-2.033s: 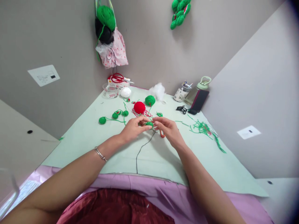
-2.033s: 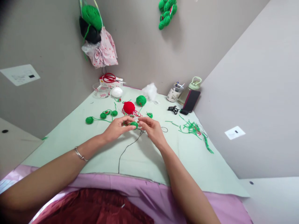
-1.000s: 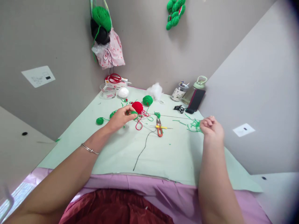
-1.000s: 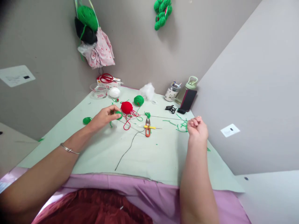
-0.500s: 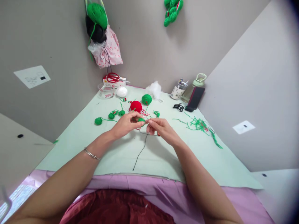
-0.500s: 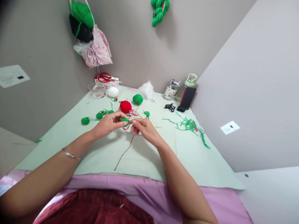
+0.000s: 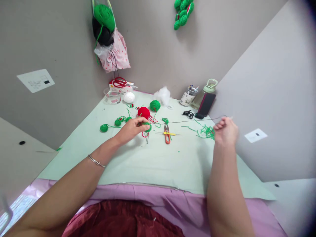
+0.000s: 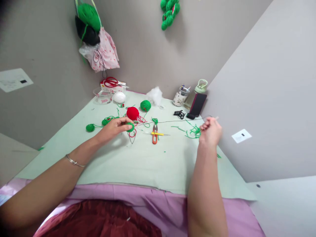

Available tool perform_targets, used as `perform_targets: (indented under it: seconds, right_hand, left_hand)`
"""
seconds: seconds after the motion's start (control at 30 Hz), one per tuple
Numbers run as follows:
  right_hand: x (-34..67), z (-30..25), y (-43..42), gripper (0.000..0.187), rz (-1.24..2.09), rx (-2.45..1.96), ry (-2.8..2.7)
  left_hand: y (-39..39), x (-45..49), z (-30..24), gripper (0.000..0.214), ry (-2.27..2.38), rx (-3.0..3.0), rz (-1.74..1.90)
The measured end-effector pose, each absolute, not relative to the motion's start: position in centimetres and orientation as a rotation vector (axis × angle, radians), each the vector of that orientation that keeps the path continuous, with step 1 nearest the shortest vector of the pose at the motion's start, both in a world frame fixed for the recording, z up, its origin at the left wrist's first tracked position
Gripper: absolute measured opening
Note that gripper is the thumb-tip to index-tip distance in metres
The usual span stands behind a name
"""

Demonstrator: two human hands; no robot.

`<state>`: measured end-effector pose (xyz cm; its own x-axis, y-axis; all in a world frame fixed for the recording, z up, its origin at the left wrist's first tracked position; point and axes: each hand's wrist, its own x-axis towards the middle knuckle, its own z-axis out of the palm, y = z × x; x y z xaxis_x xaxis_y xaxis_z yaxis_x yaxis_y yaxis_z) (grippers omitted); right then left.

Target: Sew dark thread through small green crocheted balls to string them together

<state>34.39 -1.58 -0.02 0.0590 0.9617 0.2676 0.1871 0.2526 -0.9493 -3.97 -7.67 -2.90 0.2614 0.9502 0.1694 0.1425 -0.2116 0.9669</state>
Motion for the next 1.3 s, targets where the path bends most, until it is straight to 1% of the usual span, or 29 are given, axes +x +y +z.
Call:
perform_targets:
  seconds: [0.1, 0.17, 0.2, 0.27, 0.37, 0.43, 0.53, 0.63, 0.73, 0.87, 0.9, 1.0, 1.03, 1.07, 1.1, 1.17, 1.23, 1.3]
  right_hand:
    - [30.4, -0.9, -2.0, 0.030, 0.586, -1.225, -1.315]
    - [26.5, -1.2, -3.1, 0.030, 0.588, -1.233, -1.378]
    - [24.5, -1.3, -3.8, 0.032, 0.633, -1.224, -1.431]
    - [21.2, -1.4, -5.4, 0.038, 0.939, -1.150, -1.610]
    - [18.4, -1.4, -7.1, 0.042, 1.320, -1.049, -1.837]
    - [18.3, -1.4, -7.4, 0.040, 1.476, -1.002, -1.908]
    - [20.1, -1.2, -6.3, 0.035, 1.562, -0.954, -1.699]
    - [23.2, -0.5, -4.5, 0.033, 1.335, -0.911, -1.333]
    - [26.1, 0.0, -3.2, 0.034, 1.103, -0.958, -1.197]
    - [27.3, -0.7, -2.7, 0.026, 1.021, -1.082, -1.223]
    - [27.0, -1.0, -2.8, 0.024, 0.948, -1.143, -1.263]
    - [25.4, -1.8, -3.3, 0.023, 0.497, -1.332, -1.476]
    - [24.7, -1.9, -3.6, 0.025, 0.353, -1.355, -1.543]
    - [24.0, -1.9, -3.9, 0.028, 0.281, -1.353, -1.594]
    - [23.4, -1.8, -4.2, 0.031, 0.299, -1.331, -1.622]
    - [22.5, -1.4, -4.9, 0.036, 0.459, -1.278, -1.635]
    - [22.3, -0.9, -5.2, 0.037, 0.602, -1.229, -1.593]
    - [23.0, -0.6, -5.0, 0.036, 0.643, -1.192, -1.504]
  left_hand:
    - [-7.7, -3.8, -3.0, 0.028, 1.035, 1.585, 1.055]
    - [-7.7, -3.7, -3.0, 0.029, 1.026, 1.604, 1.032]
    - [-7.8, -3.7, -3.0, 0.029, 1.016, 1.615, 1.019]
    - [-7.8, -3.6, -2.9, 0.029, 0.984, 1.632, 0.997]
    - [-7.9, -3.6, -2.9, 0.027, 0.970, 1.644, 1.014]
    - [-7.8, -3.7, -2.9, 0.026, 0.995, 1.645, 1.035]
    - [-7.8, -3.7, -3.1, 0.026, 1.004, 1.633, 1.020]
    - [-7.7, -3.8, -3.1, 0.025, 0.989, 1.619, 0.991]
    - [-7.6, -3.8, -3.1, 0.025, 0.977, 1.575, 1.006]
    - [-7.6, -3.6, -3.2, 0.026, 0.901, 1.476, 0.981]
    - [-7.6, -3.6, -3.2, 0.027, 0.889, 1.442, 0.972]
    - [-7.8, -3.5, -3.2, 0.035, 0.865, 1.369, 0.971]
    - [-7.9, -3.4, -3.1, 0.038, 0.850, 1.362, 0.970]
    - [-8.0, -3.4, -3.0, 0.039, 0.834, 1.360, 0.967]
    - [-8.1, -3.3, -2.9, 0.040, 0.818, 1.359, 0.962]
    - [-8.2, -3.3, -2.7, 0.039, 0.794, 1.346, 0.953]
    - [-8.3, -3.3, -2.5, 0.039, 0.788, 1.326, 0.950]
    - [-8.4, -3.4, -2.4, 0.042, 0.785, 1.317, 0.945]
